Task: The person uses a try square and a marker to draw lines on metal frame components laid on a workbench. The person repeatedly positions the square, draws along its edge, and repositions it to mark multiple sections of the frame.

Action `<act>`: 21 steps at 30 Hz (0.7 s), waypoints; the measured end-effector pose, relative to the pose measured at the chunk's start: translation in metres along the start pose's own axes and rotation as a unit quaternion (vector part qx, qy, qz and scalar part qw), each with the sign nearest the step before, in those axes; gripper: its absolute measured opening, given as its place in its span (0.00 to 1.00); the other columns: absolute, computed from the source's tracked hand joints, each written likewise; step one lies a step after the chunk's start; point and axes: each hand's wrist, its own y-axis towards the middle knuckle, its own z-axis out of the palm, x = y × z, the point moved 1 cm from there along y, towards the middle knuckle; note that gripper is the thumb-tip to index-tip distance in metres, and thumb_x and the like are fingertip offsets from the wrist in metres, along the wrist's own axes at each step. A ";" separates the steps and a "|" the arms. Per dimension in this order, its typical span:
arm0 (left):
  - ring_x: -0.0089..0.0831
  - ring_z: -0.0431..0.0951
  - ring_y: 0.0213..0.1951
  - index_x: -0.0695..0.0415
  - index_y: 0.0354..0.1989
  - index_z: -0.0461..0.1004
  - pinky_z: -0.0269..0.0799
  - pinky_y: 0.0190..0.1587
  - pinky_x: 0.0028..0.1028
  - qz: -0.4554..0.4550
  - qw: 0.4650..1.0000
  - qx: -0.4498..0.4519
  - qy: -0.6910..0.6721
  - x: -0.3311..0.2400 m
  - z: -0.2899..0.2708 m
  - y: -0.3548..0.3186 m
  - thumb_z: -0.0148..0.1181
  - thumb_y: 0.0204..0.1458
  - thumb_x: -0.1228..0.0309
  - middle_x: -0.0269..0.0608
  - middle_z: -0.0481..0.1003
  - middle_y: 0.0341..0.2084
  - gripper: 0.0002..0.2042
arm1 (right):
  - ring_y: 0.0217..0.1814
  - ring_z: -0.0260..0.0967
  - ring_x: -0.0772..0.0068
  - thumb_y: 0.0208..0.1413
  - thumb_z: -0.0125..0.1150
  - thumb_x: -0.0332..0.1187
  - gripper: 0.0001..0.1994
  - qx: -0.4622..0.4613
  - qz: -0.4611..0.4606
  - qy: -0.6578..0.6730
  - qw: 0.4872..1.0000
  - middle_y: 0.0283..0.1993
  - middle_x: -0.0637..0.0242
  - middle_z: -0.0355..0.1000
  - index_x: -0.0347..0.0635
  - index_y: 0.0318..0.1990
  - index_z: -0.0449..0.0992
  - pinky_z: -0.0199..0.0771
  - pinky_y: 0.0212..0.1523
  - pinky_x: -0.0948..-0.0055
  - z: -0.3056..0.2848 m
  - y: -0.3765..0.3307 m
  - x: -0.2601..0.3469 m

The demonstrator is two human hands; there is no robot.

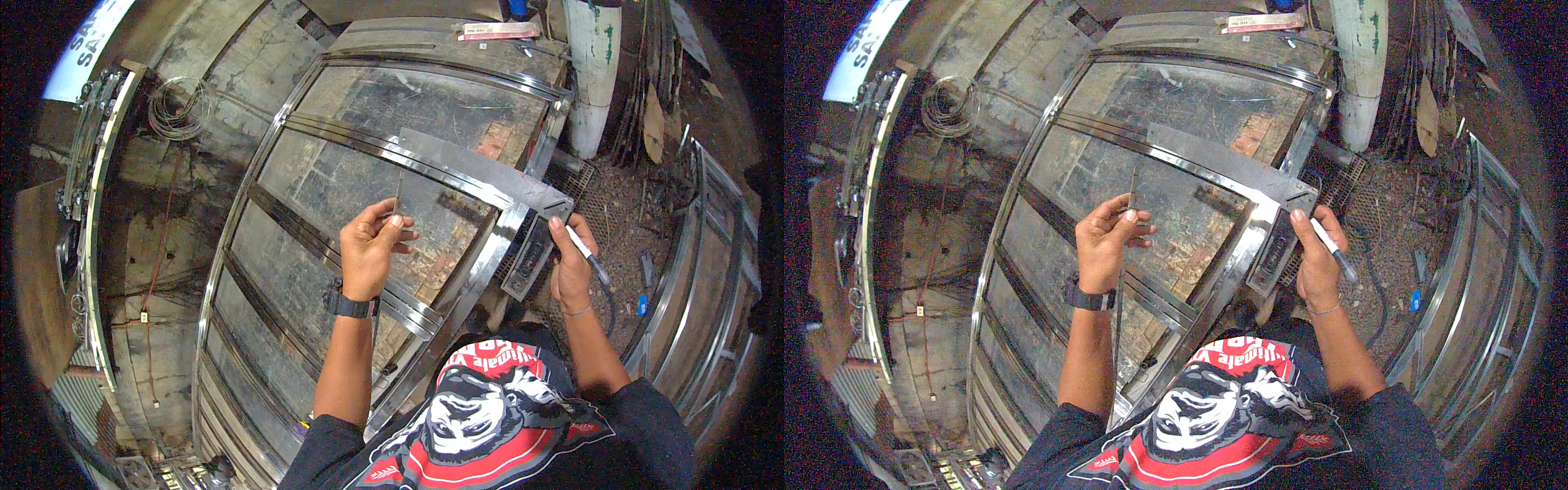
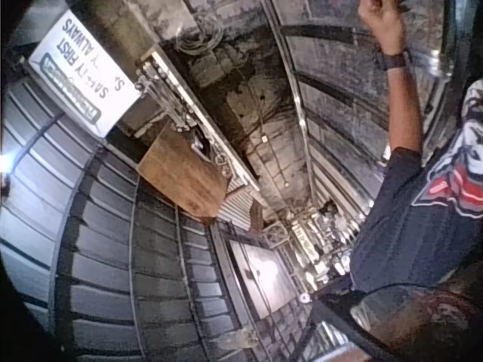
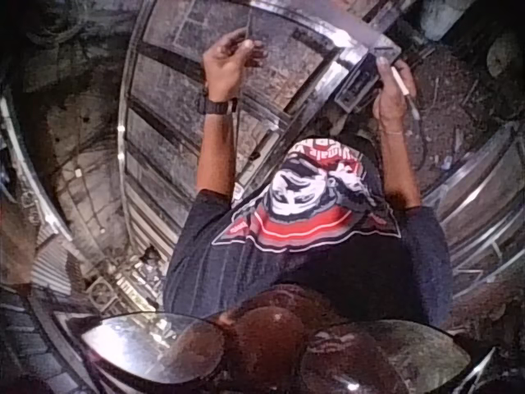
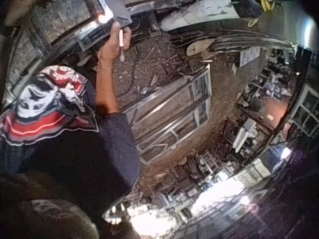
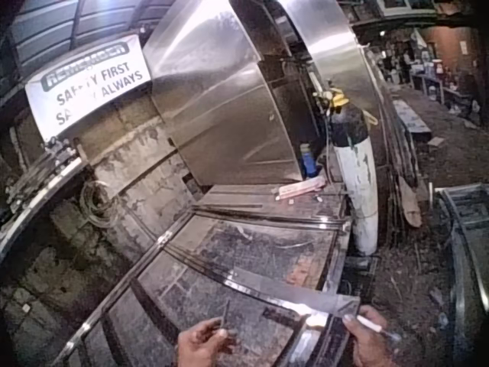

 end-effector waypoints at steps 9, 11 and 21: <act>0.39 0.87 0.37 0.67 0.58 0.73 0.84 0.33 0.32 -0.004 1.000 0.006 -0.005 -0.001 0.000 0.001 0.59 0.63 0.75 0.49 0.83 0.39 0.16 | 0.43 0.71 0.83 0.64 0.65 0.31 0.06 0.003 -0.004 0.004 1.000 0.42 0.73 0.78 0.41 0.44 0.77 0.70 0.48 0.79 -0.001 0.001 -0.003; 0.38 0.87 0.37 0.66 0.58 0.73 0.83 0.33 0.32 -0.005 1.000 0.005 -0.005 -0.002 0.001 0.001 0.59 0.63 0.75 0.49 0.83 0.39 0.16 | 0.43 0.72 0.83 0.64 0.65 0.31 0.06 0.002 -0.001 -0.003 1.000 0.42 0.73 0.78 0.41 0.44 0.77 0.70 0.48 0.79 -0.003 0.001 -0.003; 0.38 0.87 0.37 0.67 0.58 0.73 0.83 0.33 0.32 -0.006 1.000 0.006 -0.003 -0.003 0.002 0.001 0.60 0.63 0.75 0.50 0.83 0.39 0.16 | 0.43 0.72 0.84 0.64 0.65 0.30 0.06 0.004 -0.007 0.010 1.000 0.42 0.73 0.78 0.41 0.45 0.77 0.70 0.48 0.80 -0.002 0.002 -0.004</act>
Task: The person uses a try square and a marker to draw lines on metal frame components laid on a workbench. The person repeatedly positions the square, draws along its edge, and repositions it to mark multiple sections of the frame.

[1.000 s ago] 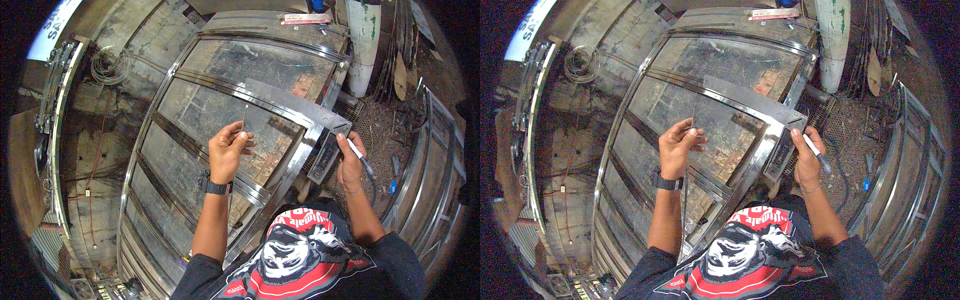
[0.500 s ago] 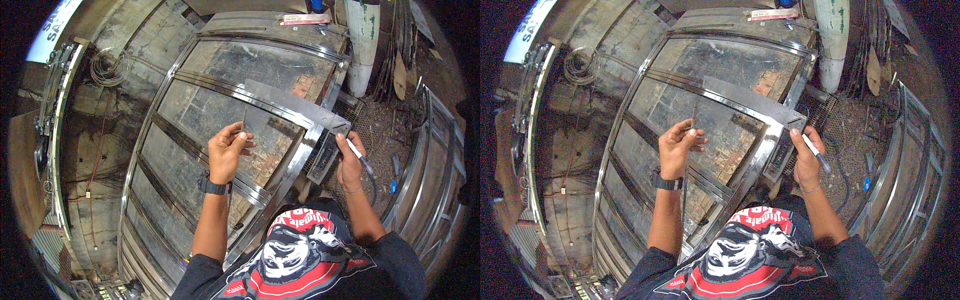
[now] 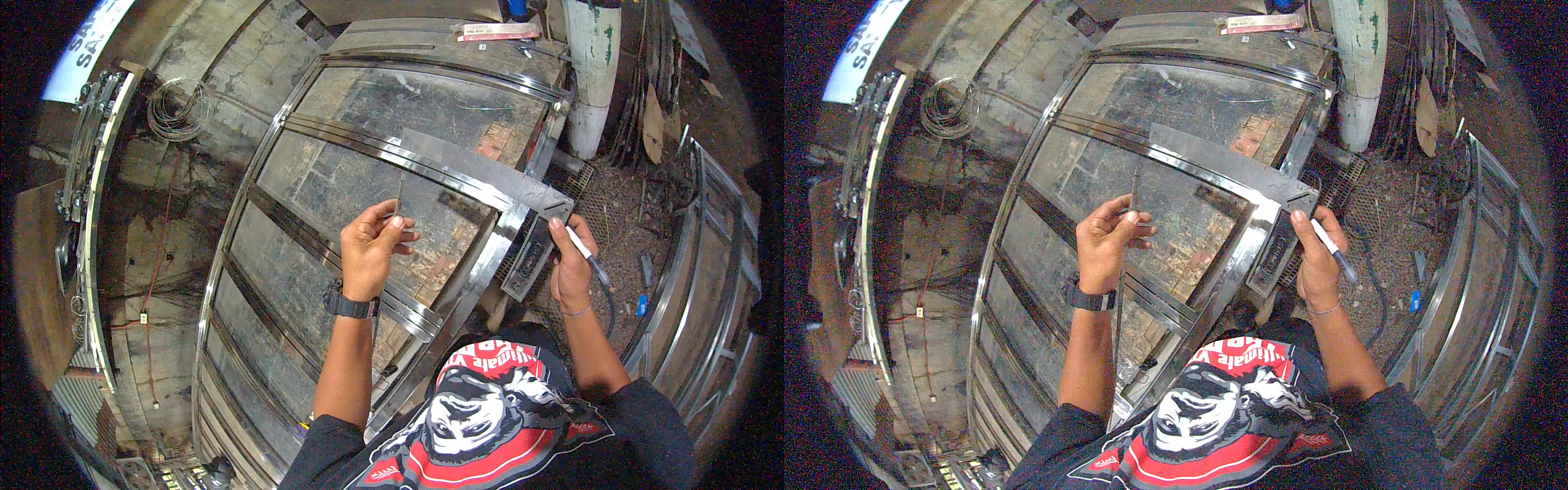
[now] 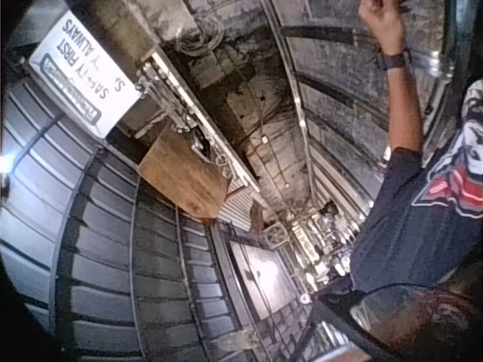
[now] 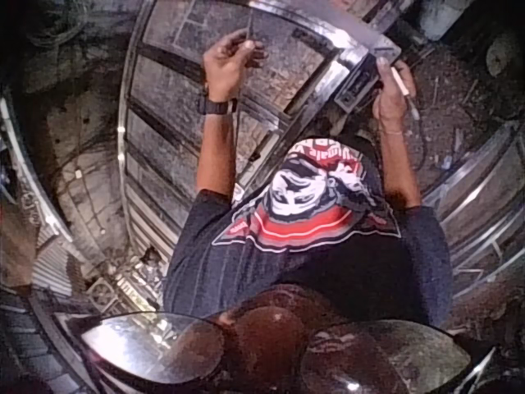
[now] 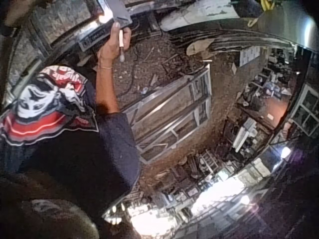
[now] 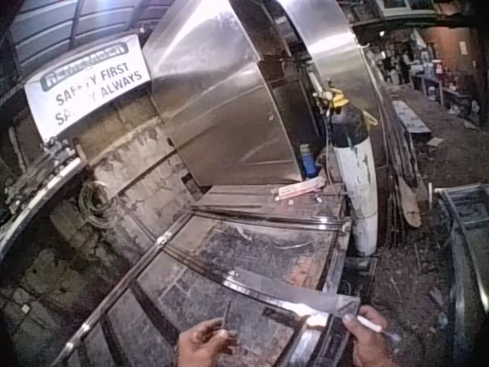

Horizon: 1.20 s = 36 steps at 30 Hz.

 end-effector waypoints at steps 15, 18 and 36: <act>0.38 0.86 0.36 0.66 0.58 0.73 0.84 0.33 0.32 0.003 1.000 -0.001 -0.003 0.002 0.000 0.001 0.60 0.63 0.75 0.49 0.83 0.39 0.16 | 0.44 0.70 0.82 0.63 0.67 0.33 0.08 0.000 0.001 0.000 1.000 0.43 0.73 0.77 0.40 0.44 0.78 0.68 0.51 0.78 0.000 -0.001 0.003; 0.38 0.86 0.36 0.67 0.58 0.73 0.84 0.33 0.32 0.001 1.000 0.000 -0.007 0.002 0.001 0.000 0.60 0.63 0.75 0.49 0.83 0.39 0.17 | 0.44 0.70 0.82 0.63 0.67 0.32 0.08 -0.004 0.004 0.001 1.000 0.43 0.73 0.77 0.40 0.44 0.78 0.68 0.51 0.78 0.000 -0.001 0.002; 0.26 0.82 0.35 0.63 0.56 0.73 0.77 0.33 0.24 0.109 0.987 -0.107 0.051 0.030 0.021 -0.013 0.61 0.62 0.75 0.39 0.80 0.40 0.15 | 0.40 0.69 0.84 0.62 0.67 0.37 0.12 0.113 0.023 -0.089 0.989 0.40 0.75 0.76 0.39 0.46 0.79 0.70 0.45 0.79 0.053 0.025 -0.097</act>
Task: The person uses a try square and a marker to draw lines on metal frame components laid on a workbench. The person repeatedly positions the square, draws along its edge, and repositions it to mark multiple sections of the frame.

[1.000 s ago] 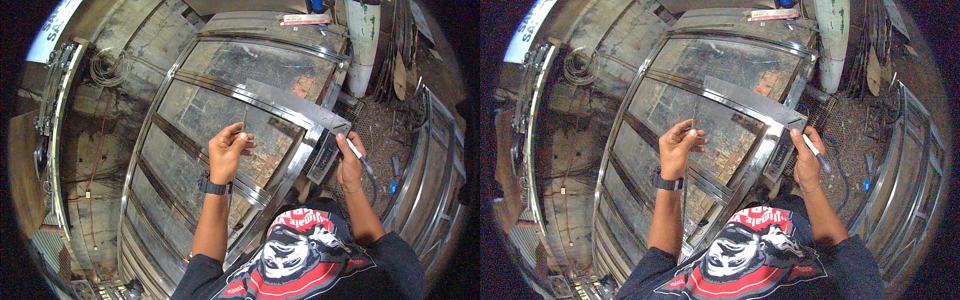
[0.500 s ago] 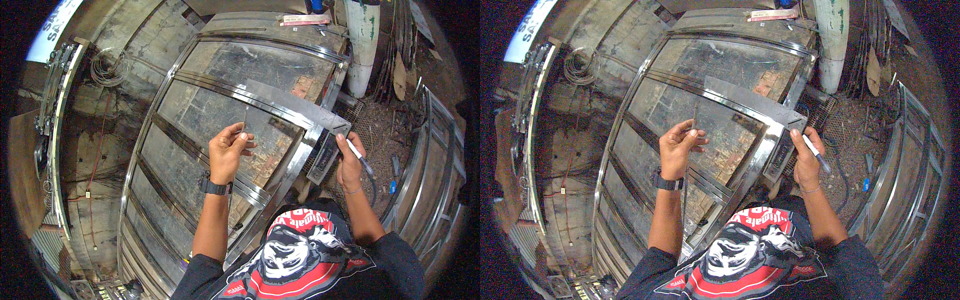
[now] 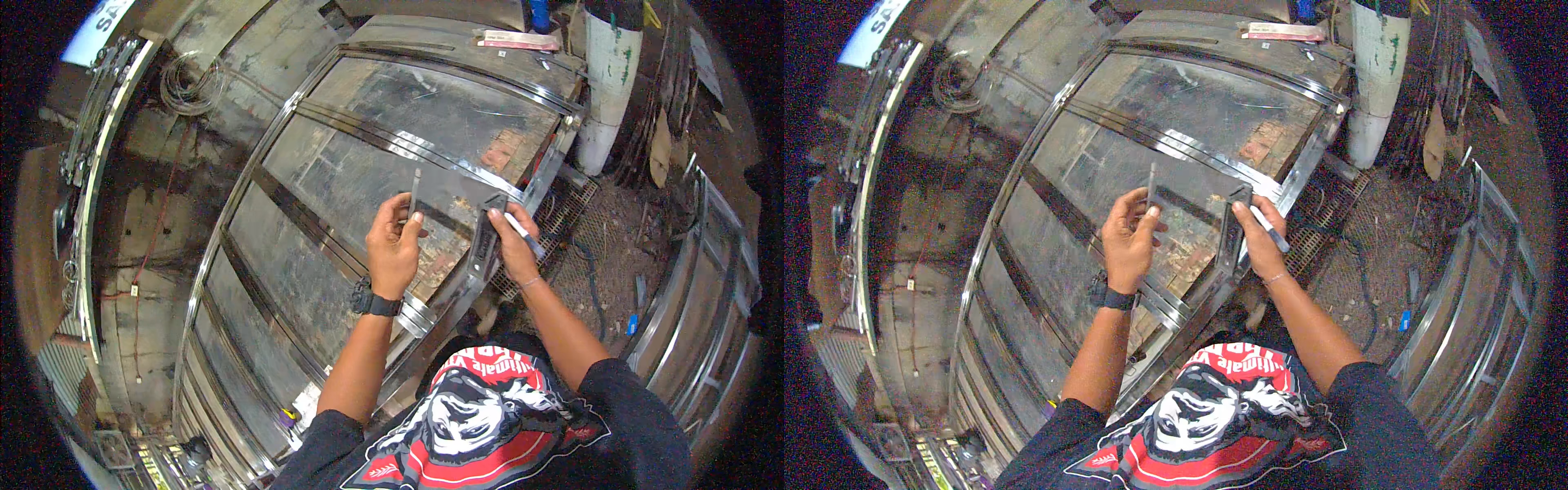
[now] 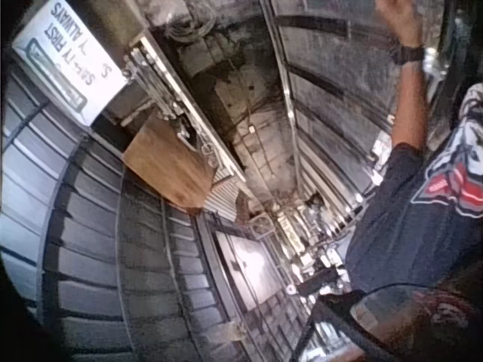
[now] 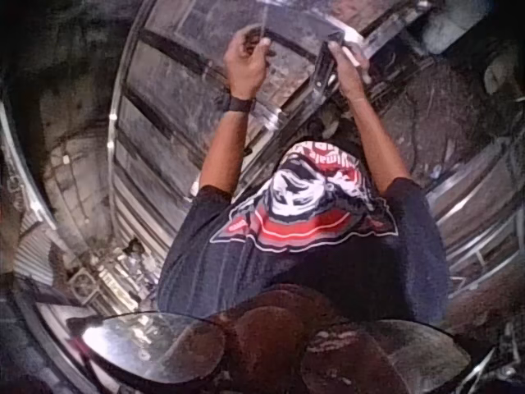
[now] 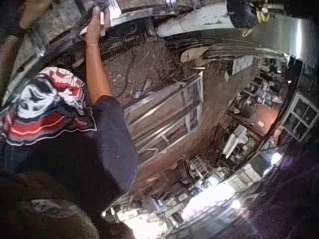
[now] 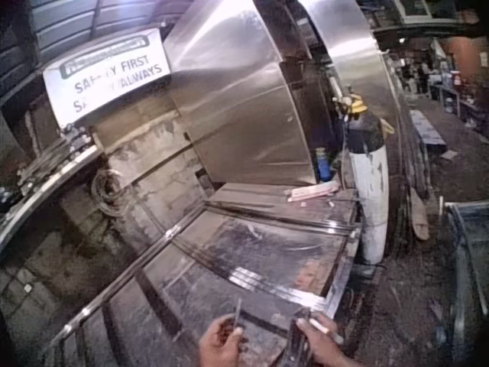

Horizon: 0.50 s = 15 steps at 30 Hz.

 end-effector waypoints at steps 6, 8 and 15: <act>0.25 0.78 0.43 0.61 0.55 0.74 0.74 0.46 0.26 0.057 0.997 -0.021 0.056 0.022 0.016 0.000 0.67 0.54 0.77 0.38 0.79 0.43 0.19 | 0.46 0.70 0.79 0.61 0.68 0.41 0.15 0.055 0.075 0.030 0.995 0.43 0.72 0.77 0.40 0.48 0.80 0.70 0.51 0.74 0.043 0.023 -0.073; 0.23 0.77 0.41 0.62 0.52 0.75 0.74 0.44 0.26 0.057 0.994 -0.044 0.086 0.023 0.010 -0.008 0.69 0.52 0.76 0.37 0.79 0.42 0.18 | 0.48 0.70 0.75 0.60 0.69 0.43 0.16 0.029 0.092 -0.036 0.995 0.44 0.69 0.76 0.41 0.47 0.80 0.70 0.53 0.73 0.067 0.012 -0.076; 0.22 0.77 0.37 0.61 0.46 0.79 0.73 0.40 0.25 0.059 0.990 -0.034 0.120 0.024 0.007 -0.001 0.70 0.53 0.74 0.37 0.80 0.37 0.13 | 0.44 0.70 0.77 0.61 0.67 0.39 0.12 0.039 0.070 -0.008 0.997 0.43 0.71 0.77 0.41 0.44 0.79 0.72 0.46 0.69 0.070 0.037 -0.155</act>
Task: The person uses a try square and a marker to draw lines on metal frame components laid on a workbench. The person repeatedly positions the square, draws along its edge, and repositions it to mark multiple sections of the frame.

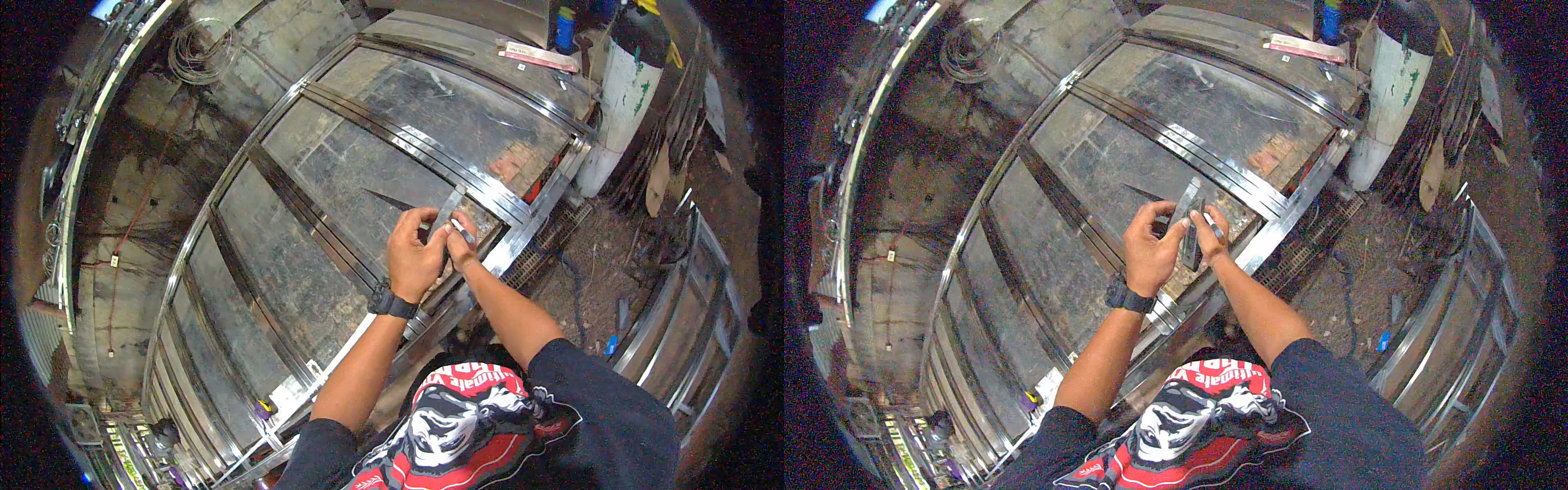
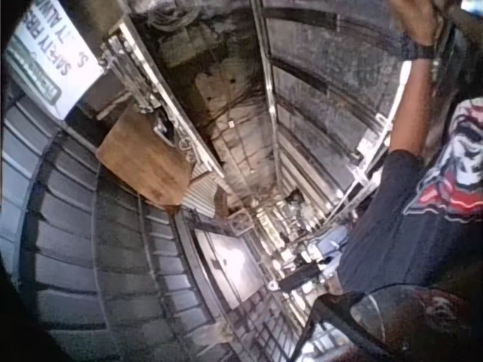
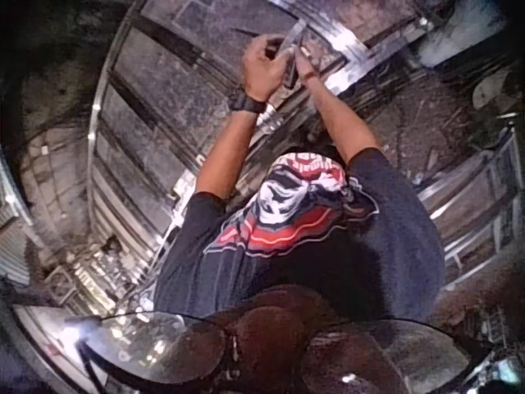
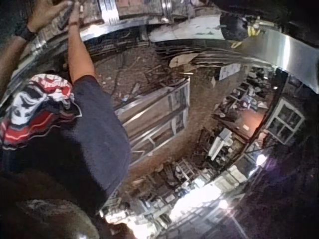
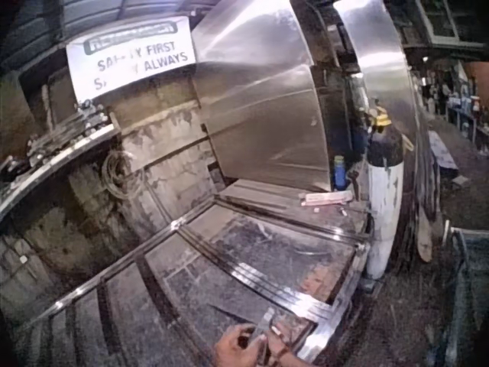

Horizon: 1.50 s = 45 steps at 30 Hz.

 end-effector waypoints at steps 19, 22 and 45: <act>0.27 0.77 0.35 0.59 0.51 0.79 0.73 0.39 0.27 0.090 0.996 0.013 -0.027 -0.021 -0.040 -0.007 0.69 0.52 0.77 0.39 0.78 0.34 0.17 | 0.47 0.75 0.32 0.71 0.50 0.44 0.20 -0.071 -0.120 -0.414 0.900 0.45 0.39 0.78 0.49 0.66 0.67 0.73 0.47 0.44 0.000 -0.024 -0.028; 0.23 0.76 0.34 0.60 0.50 0.79 0.73 0.37 0.25 0.089 0.994 0.013 -0.066 -0.012 -0.042 -0.006 0.69 0.53 0.76 0.37 0.78 0.35 0.16 | 0.44 0.76 0.32 0.70 0.51 0.43 0.18 -0.082 -0.153 -0.396 0.902 0.42 0.40 0.78 0.51 0.63 0.69 0.74 0.46 0.44 0.001 -0.031 -0.018; 0.34 0.79 0.50 0.60 0.62 0.70 0.72 0.55 0.32 -0.072 0.978 0.128 -0.149 0.003 -0.099 -0.018 0.64 0.60 0.66 0.43 0.78 0.46 0.23 | 0.47 0.79 0.61 0.64 0.62 0.28 0.11 0.317 -0.110 0.061 0.940 0.45 0.57 0.80 0.45 0.51 0.71 0.82 0.43 0.63 0.045 -0.045 0.271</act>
